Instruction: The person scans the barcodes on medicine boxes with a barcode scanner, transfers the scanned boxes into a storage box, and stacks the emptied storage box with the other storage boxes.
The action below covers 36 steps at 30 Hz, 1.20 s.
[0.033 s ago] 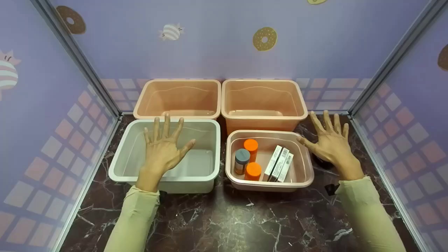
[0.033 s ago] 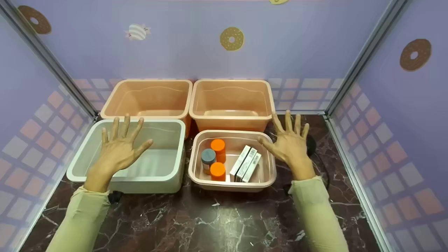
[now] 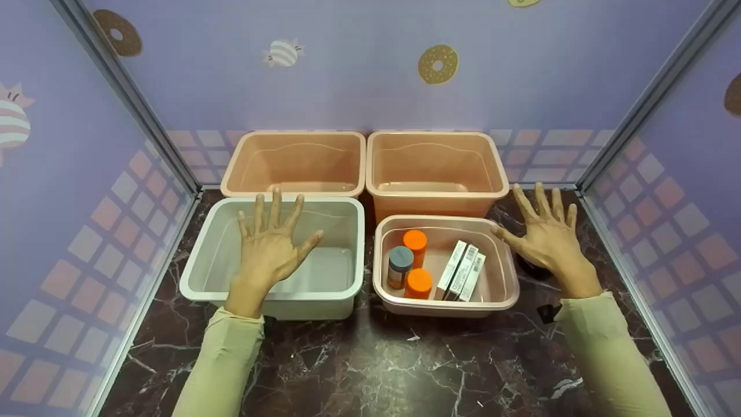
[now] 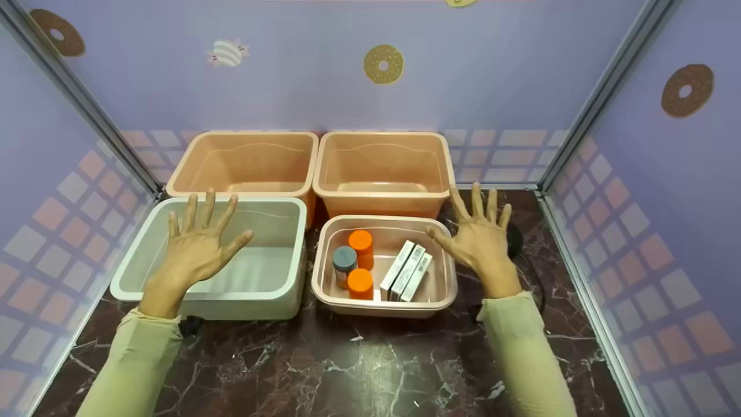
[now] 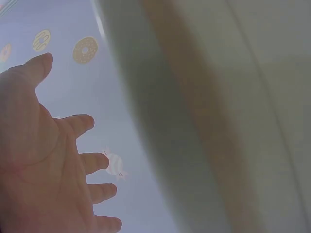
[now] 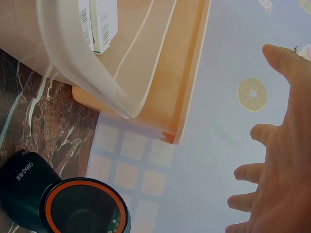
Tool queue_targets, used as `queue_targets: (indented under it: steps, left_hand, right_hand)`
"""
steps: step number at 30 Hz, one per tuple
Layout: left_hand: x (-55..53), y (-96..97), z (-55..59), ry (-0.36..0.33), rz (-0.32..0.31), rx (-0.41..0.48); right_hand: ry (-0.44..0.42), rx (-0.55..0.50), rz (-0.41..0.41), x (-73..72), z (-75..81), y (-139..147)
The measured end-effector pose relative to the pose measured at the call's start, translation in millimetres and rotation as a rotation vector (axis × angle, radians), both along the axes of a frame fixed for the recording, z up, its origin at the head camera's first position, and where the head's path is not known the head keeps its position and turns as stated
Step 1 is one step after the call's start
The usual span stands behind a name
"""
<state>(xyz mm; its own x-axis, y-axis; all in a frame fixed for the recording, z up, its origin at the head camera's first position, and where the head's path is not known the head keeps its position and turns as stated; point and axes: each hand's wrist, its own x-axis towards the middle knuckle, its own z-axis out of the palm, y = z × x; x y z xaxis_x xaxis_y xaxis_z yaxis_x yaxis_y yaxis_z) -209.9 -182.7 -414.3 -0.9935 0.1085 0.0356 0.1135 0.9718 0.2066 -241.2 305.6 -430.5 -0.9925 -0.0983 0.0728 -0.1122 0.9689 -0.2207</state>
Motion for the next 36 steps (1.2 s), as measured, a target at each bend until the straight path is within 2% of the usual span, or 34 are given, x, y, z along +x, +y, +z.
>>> queue_targets:
  steps: [6,20,29,36]
  left_hand:
    - [-0.9,-0.1,-0.4,-0.017,0.005,0.003]
    - [-1.8,0.9,-2.2,0.006,0.001,0.034]
    - [-1.8,0.8,-2.1,0.01,-0.007,0.064]
    - [-1.0,0.7,-3.8,-0.003,-0.022,0.075]
  right_hand:
    - [0.006,-0.006,0.01,-0.7,-1.7,-0.4]
    - [-0.002,-0.017,0.027,-1.7,-1.6,-0.2]
    - [0.032,-0.059,0.043,-4.0,0.5,-3.3]
    - [0.059,-0.069,0.089,-3.7,-1.4,-3.7]
